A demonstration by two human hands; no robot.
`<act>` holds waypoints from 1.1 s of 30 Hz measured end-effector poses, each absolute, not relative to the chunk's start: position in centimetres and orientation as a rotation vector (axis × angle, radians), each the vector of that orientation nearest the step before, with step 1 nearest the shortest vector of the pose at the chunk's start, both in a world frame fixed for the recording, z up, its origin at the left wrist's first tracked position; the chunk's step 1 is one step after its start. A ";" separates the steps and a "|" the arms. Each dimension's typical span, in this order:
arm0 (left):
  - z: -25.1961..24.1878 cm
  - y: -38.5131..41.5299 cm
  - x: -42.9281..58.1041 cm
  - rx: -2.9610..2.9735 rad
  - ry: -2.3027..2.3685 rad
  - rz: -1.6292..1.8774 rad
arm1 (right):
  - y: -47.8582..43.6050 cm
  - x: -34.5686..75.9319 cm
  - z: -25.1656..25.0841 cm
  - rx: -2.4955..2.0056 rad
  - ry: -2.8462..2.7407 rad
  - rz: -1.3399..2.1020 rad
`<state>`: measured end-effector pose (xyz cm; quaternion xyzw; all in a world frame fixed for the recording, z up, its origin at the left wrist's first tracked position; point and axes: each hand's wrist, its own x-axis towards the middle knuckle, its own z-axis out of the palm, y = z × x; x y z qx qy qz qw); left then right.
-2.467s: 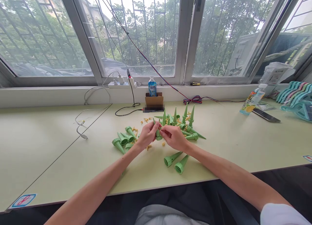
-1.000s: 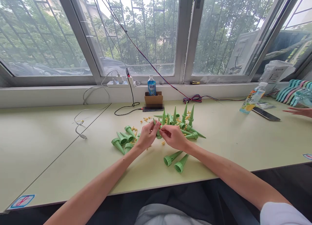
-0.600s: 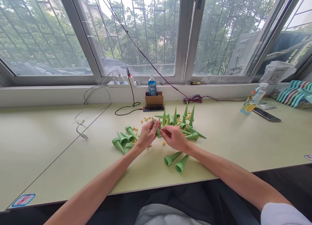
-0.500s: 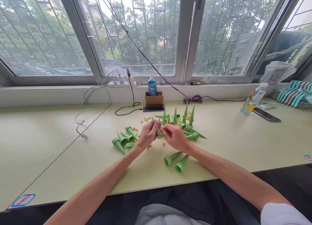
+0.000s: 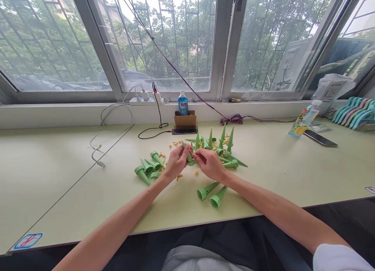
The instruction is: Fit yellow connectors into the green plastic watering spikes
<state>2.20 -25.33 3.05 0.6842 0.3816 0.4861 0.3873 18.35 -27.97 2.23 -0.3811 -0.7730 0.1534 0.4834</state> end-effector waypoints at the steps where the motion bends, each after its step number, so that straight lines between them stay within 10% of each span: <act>1: 3.0 -25.4 2.2 1.769 0.980 1.238 | -28.0 18.4 2.2 -0.927 -1.884 0.375; 33: 3.0 -26.2 1.9 2.132 0.974 1.280 | -28.3 17.9 2.1 -0.993 -1.671 0.783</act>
